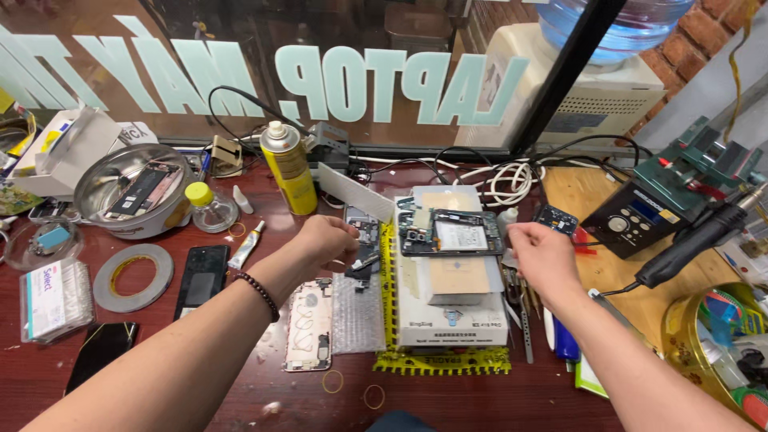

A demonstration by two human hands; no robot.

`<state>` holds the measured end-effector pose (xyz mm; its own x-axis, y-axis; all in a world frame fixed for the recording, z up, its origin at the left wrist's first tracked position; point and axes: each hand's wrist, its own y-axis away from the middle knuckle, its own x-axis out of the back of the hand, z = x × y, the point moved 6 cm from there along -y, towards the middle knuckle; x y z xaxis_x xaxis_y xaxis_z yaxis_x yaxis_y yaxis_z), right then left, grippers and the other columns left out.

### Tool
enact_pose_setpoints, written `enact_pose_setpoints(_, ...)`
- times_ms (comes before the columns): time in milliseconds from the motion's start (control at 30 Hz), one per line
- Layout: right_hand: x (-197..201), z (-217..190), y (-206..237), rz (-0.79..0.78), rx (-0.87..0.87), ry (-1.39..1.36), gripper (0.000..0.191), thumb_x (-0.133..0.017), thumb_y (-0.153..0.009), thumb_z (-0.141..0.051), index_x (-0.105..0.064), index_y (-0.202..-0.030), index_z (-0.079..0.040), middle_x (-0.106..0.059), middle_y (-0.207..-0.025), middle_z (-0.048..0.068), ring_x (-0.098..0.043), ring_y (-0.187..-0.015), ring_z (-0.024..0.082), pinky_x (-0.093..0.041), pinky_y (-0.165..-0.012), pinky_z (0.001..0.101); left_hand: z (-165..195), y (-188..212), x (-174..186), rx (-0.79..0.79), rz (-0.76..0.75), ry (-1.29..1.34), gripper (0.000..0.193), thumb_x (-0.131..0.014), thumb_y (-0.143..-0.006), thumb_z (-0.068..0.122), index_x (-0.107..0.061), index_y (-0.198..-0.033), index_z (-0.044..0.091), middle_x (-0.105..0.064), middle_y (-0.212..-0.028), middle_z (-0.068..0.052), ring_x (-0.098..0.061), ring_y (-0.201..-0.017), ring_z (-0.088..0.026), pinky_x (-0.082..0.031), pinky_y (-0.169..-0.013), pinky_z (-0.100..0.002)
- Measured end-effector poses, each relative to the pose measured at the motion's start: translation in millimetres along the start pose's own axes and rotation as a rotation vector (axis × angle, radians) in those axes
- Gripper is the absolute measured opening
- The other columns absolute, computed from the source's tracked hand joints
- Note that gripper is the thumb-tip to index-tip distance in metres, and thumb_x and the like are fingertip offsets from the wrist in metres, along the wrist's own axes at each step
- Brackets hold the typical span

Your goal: The person repairs a disassembled smartphone at a workbench, lifting the motherboard out of the phone body, manipulating small components and connectors on the board, and repositioning the board and parts. They use tweezers and a screwdriver on small screws and finally hold the phone body upright while working on its edge.

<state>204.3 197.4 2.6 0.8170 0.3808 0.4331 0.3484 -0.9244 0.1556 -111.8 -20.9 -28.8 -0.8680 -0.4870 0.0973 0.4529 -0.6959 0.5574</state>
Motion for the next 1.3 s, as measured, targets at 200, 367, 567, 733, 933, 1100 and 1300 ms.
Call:
enact_pose_setpoints(200,3.3,-27.3,-7.0,0.171,0.084,0.077,0.032,-0.068,-0.102,-0.029,-0.075,-0.112,0.0,-0.071,-0.089,0.002,-0.059,-0.075,0.009,-0.047,-0.065,0.027,-9.0,4.2,12.6,0.051,-0.114,-0.038,0.007,-0.069,-0.089,0.01,-0.067,-0.095,0.006,-0.071,-0.085,-0.008,-0.067,-0.069,-0.021,-0.058,-0.062,-0.038)
enact_pose_setpoints(367,2.4,-29.9,2.7,0.259,-0.113,0.252,0.042,-0.069,-0.096,-0.034,-0.069,-0.128,-0.006,-0.074,-0.099,0.009,-0.064,-0.084,0.018,-0.05,-0.072,0.0356,0.0,-12.1,12.5,0.044,-0.196,-0.035,0.015,-0.072,-0.091,0.016,-0.066,-0.093,0.002,-0.07,-0.087,-0.011,-0.068,-0.072,-0.023,-0.06,-0.065,-0.039)
enact_pose_setpoints(567,6.8,-27.1,16.9,0.287,-0.139,0.316,0.048,-0.071,-0.094,-0.033,-0.065,-0.134,-0.007,-0.074,-0.108,0.013,-0.067,-0.095,0.02,-0.052,-0.084,0.0357,27.3,-49.7,-28.0,-0.086,-0.211,-0.054,0.015,-0.074,-0.088,0.013,-0.063,-0.085,0.003,-0.067,-0.075,-0.008,-0.067,-0.068,-0.023,-0.056,-0.061,-0.039)
enact_pose_setpoints(733,9.0,-24.1,23.7,0.251,-0.15,0.261,0.047,-0.069,-0.095,-0.034,-0.065,-0.134,-0.007,-0.074,-0.112,0.011,-0.068,-0.1,0.019,-0.052,-0.087,0.0331,66.9,-75.9,-61.8,-0.334,0.001,-0.307,0.009,-0.077,-0.081,0.017,-0.077,-0.085,0.009,-0.075,-0.08,-0.008,-0.073,-0.076,-0.023,-0.06,-0.071,-0.039)
enact_pose_setpoints(933,9.2,-15.8,31.6,0.165,-0.284,0.112,0.042,-0.065,-0.096,-0.031,-0.063,-0.133,-0.012,-0.071,-0.111,0.005,-0.064,-0.094,0.017,-0.052,-0.075,0.0355,102.3,-92.1,-91.0,-0.63,-0.011,-0.654,0.021,-0.08,-0.072,0.018,-0.082,-0.092,0.011,-0.077,-0.094,-0.016,-0.075,-0.09,-0.03,-0.058,-0.085,-0.039)
enact_pose_setpoints(1100,8.9,-11.5,29.8,0.085,-0.257,0.012,0.036,-0.064,-0.098,-0.029,-0.065,-0.128,-0.011,-0.072,-0.11,0.003,-0.065,-0.094,0.013,-0.054,-0.073,0.0336,93.7,-108.9,-100.1,-0.52,-0.101,-0.916,0.029,-0.085,-0.07,0.022,-0.08,-0.094,0.007,-0.076,-0.098,-0.017,-0.074,-0.092,-0.029,-0.059,-0.086,-0.038)
enact_pose_setpoints(1300,23.6,-28.7,15.8,0.135,-0.092,-0.042,0.033,-0.068,-0.097,-0.024,-0.07,-0.123,-0.005,-0.072,-0.108,0.005,-0.065,-0.092,0.012,-0.053,-0.076,0.0303,115.5,-94.9,-74.4,-0.413,0.108,-0.573,0.023,-0.088,-0.076,0.021,-0.081,-0.094,0.01,-0.077,-0.094,-0.013,-0.075,-0.086,-0.023,-0.056,-0.079,-0.036)
